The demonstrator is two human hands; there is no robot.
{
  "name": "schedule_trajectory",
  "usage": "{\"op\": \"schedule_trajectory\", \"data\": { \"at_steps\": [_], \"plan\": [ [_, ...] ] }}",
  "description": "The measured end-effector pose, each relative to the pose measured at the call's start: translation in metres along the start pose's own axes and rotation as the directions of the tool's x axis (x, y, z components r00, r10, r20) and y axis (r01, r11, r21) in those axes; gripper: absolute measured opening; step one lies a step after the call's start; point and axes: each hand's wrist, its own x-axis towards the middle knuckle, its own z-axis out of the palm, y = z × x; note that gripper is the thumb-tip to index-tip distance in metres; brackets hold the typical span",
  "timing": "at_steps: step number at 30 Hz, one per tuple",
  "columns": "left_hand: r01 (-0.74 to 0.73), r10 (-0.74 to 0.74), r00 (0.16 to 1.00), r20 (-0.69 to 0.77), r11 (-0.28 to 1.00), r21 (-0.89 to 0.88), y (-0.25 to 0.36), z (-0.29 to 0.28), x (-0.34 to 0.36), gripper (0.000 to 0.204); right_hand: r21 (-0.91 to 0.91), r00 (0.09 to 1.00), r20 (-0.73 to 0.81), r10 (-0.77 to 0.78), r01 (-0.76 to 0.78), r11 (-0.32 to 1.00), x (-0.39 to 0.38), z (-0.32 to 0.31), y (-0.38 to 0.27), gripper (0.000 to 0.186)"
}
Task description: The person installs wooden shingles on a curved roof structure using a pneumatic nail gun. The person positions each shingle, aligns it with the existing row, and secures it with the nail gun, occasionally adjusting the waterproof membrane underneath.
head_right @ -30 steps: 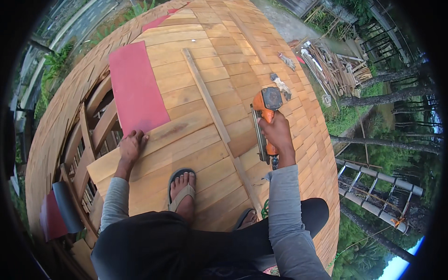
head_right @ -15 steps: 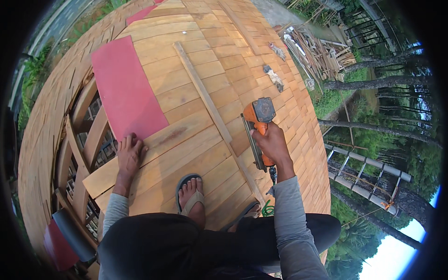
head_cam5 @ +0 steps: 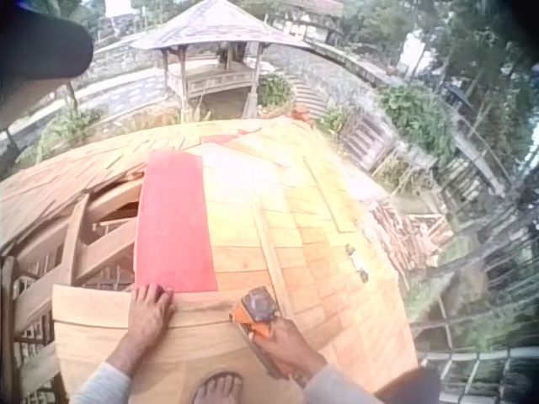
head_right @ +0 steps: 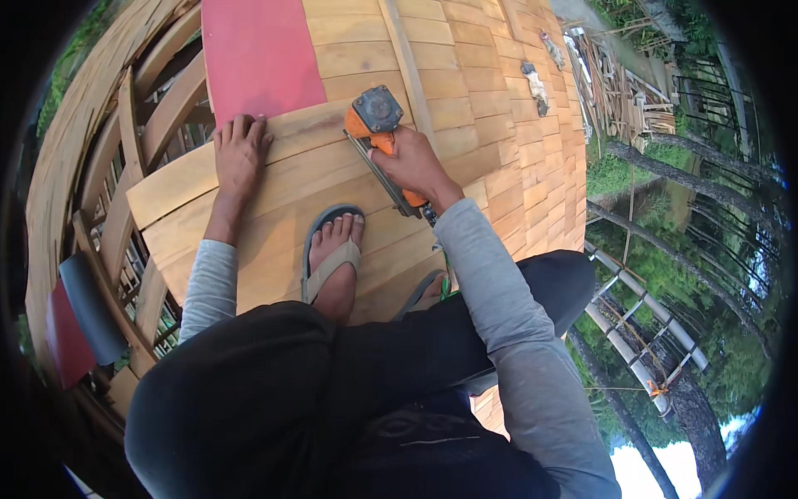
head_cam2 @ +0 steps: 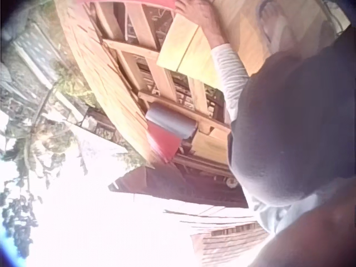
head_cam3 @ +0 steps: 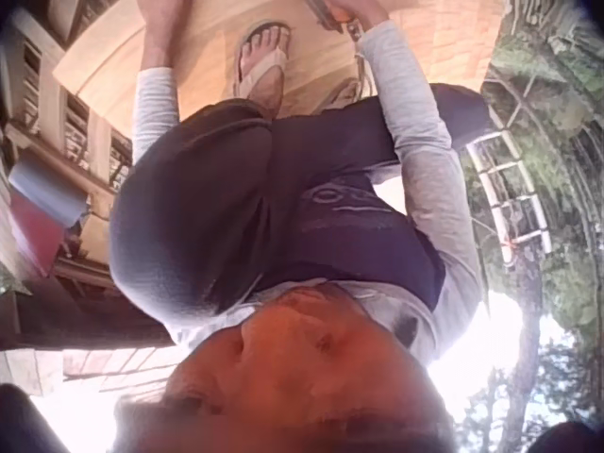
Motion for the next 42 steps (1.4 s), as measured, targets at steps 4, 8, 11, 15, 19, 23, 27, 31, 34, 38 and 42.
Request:
{"op": "schedule_trajectory", "data": {
  "at_steps": [4, 8, 11, 15, 19, 23, 27, 31, 34, 38, 42],
  "plan": [
    [0.017, -0.017, 1.0, -0.018, 1.0, 0.006, 0.003, -0.001, -0.004, 0.04, 0.049, 0.999, 0.026, 0.033, -0.035, 0.998, 0.003, 0.002, 0.001, 0.041],
    [0.037, -0.036, 0.999, 0.019, 0.999, -0.014, 0.003, -0.002, -0.004, 0.041, 0.102, 0.999, 0.045, -0.007, 0.002, 0.995, 0.003, 0.002, 0.004, 0.04],
    [0.027, -0.028, 0.999, 0.036, 1.0, 0.002, 0.003, -0.003, -0.003, 0.043, 0.1, 0.999, 0.039, -0.021, 0.017, 0.995, 0.001, 0.005, 0.005, 0.039],
    [0.031, -0.031, 0.998, 0.063, 1.0, 0.002, 0.004, -0.006, -0.004, 0.048, 0.095, 0.999, 0.017, -0.05, 0.049, 0.994, 0.0, 0.01, 0.005, 0.038],
    [0.022, -0.021, 0.999, 0.025, 0.998, -0.064, 0.005, -0.008, -0.004, 0.048, 0.029, 0.996, 0.005, -0.088, 0.088, 0.996, 0.001, 0.008, -0.002, 0.037],
    [0.053, -0.045, 0.996, 0.084, 0.994, -0.096, 0.005, -0.009, -0.004, 0.051, 0.046, 1.0, 0.006, -0.013, 0.013, 0.999, 0.008, 0.003, -0.009, 0.034],
    [0.046, -0.043, 0.998, 0.046, 0.997, -0.061, 0.007, -0.008, -0.006, 0.053, 0.161, 1.0, 0.022, 0.017, -0.02, 0.987, 0.022, 0.006, -0.008, 0.032],
    [0.038, -0.033, 0.997, 0.069, 0.997, -0.073, 0.007, -0.007, -0.007, 0.058, -0.027, 0.992, -0.082, -0.091, 0.089, 0.996, 0.042, 0.011, -0.012, 0.028],
    [0.014, -0.014, 1.0, 0.012, 0.999, -0.048, 0.007, -0.007, -0.01, 0.063, -0.006, 0.997, -0.01, 0.081, -0.081, 0.997, 0.044, 0.006, -0.034, 0.026],
    [0.025, -0.026, 1.0, 0.011, 1.0, 0.008, 0.02, -0.004, -0.03, 0.075, -0.089, 0.953, -0.004, -0.302, 0.301, 0.949, 0.047, 0.012, -0.098, 0.02],
    [0.033, -0.035, 0.997, 0.069, 0.999, 0.033, 0.049, -0.006, -0.061, 0.083, -0.089, 0.865, 0.253, -0.433, 0.467, 0.88, 0.061, 0.032, -0.18, 0.022]
  ]
}}
